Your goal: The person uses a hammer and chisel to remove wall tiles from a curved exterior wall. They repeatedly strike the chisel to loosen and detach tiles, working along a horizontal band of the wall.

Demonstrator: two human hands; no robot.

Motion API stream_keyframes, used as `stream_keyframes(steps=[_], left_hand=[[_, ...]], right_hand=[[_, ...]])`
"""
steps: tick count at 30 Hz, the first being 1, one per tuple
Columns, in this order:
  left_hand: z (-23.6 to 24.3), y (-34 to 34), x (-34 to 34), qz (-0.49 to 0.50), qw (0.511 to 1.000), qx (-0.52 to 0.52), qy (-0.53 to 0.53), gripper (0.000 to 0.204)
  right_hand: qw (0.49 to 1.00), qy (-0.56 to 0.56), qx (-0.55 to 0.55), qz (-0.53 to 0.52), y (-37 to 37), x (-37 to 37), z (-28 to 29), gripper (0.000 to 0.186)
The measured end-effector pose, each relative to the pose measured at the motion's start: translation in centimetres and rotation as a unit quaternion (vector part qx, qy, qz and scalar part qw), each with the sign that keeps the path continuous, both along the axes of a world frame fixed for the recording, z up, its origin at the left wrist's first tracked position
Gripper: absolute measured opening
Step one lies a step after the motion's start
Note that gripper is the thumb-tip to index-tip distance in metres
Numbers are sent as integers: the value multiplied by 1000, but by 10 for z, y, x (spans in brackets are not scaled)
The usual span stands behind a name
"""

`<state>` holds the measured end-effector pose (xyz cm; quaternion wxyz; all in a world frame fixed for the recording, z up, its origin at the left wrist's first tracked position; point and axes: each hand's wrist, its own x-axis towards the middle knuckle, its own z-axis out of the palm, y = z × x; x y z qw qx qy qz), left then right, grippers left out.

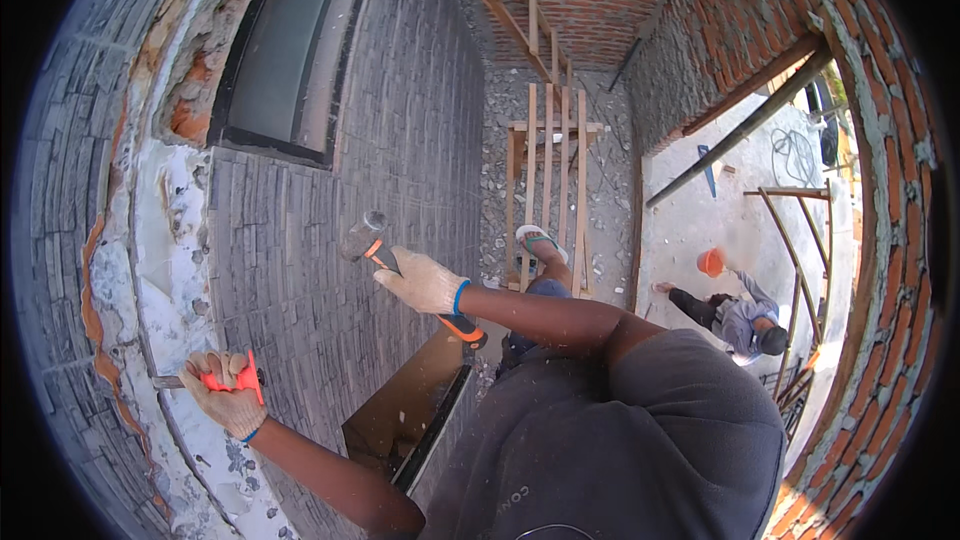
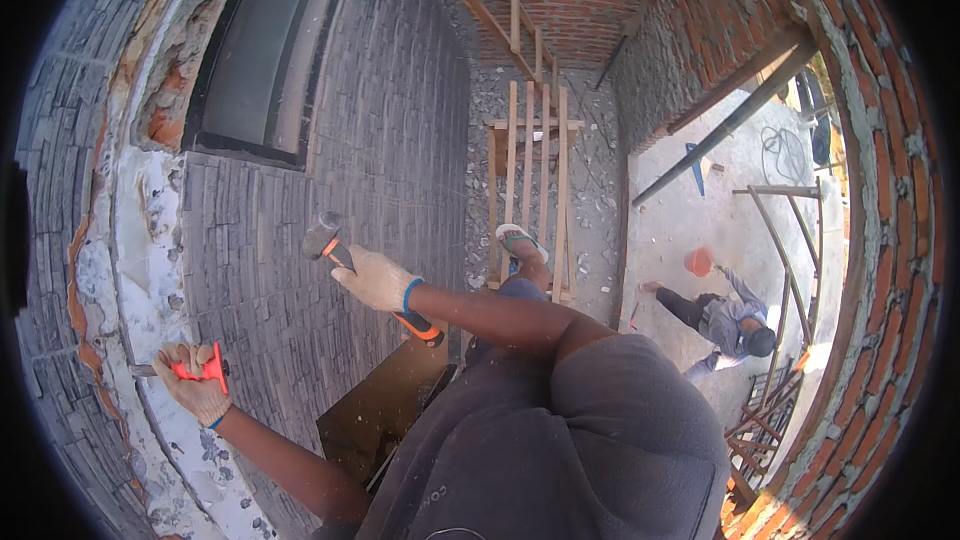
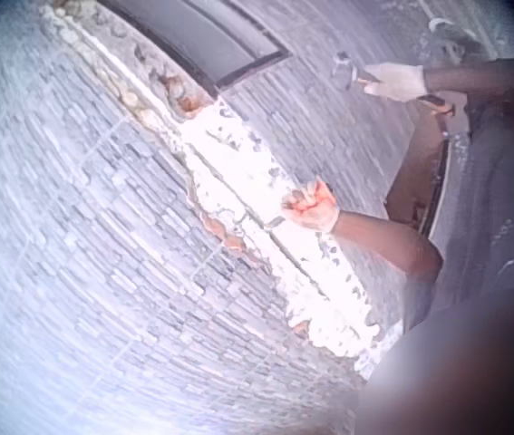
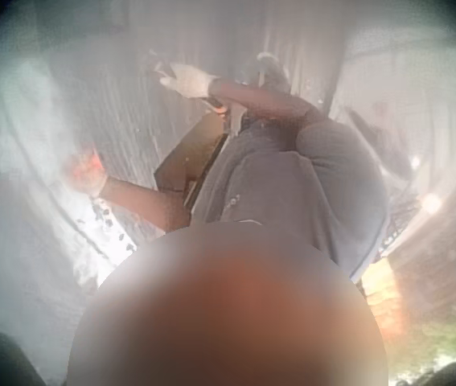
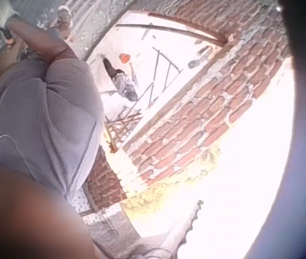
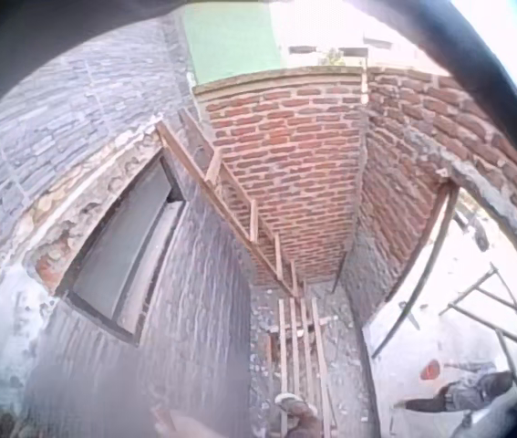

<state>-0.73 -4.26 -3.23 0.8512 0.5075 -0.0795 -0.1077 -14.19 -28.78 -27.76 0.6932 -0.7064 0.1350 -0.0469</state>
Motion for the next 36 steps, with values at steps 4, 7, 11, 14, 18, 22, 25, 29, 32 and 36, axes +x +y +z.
stream_keyframes(steps=[4, 7, 11, 14, 18, 22, 25, 29, 32, 36], left_hand=[[-137, -14, -46, -21, 971, 44, 234, 28], [-250, -25, -75, -63, 897, 174, 401, 27], [-343, -27, -109, -48, 804, 250, 537, 26], [-364, -16, -128, -38, 785, 316, 531, 26], [-358, 19, -134, -195, 737, 553, 336, 23], [-354, 50, -136, -293, 601, 715, 205, 26], [-356, 63, -156, -200, 677, 616, 349, 25], [-364, 66, -200, -125, 710, 524, 454, 26], [-375, 62, -239, -122, 716, 510, 460, 17], [-405, 59, -274, -235, 701, 569, 361, 31]], right_hand=[[941, 318, 37, 109, -70, -35, -70, 39], [808, 243, -313, 437, -89, -44, -138, 37], [805, 350, -244, 412, -108, -70, -256, 31], [898, 439, -23, 7, -136, -116, -317, 23], [900, 361, -187, 157, -186, -144, -330, 21], [843, 527, -93, 53, -245, -165, -324, 32], [788, 571, -187, 135, -283, -192, -335, 28], [748, 617, -158, 187, -314, -212, -349, 33], [700, 670, -145, 201, -317, -194, -340, 43], [688, 605, -253, 309, -298, -134, -301, 59]])
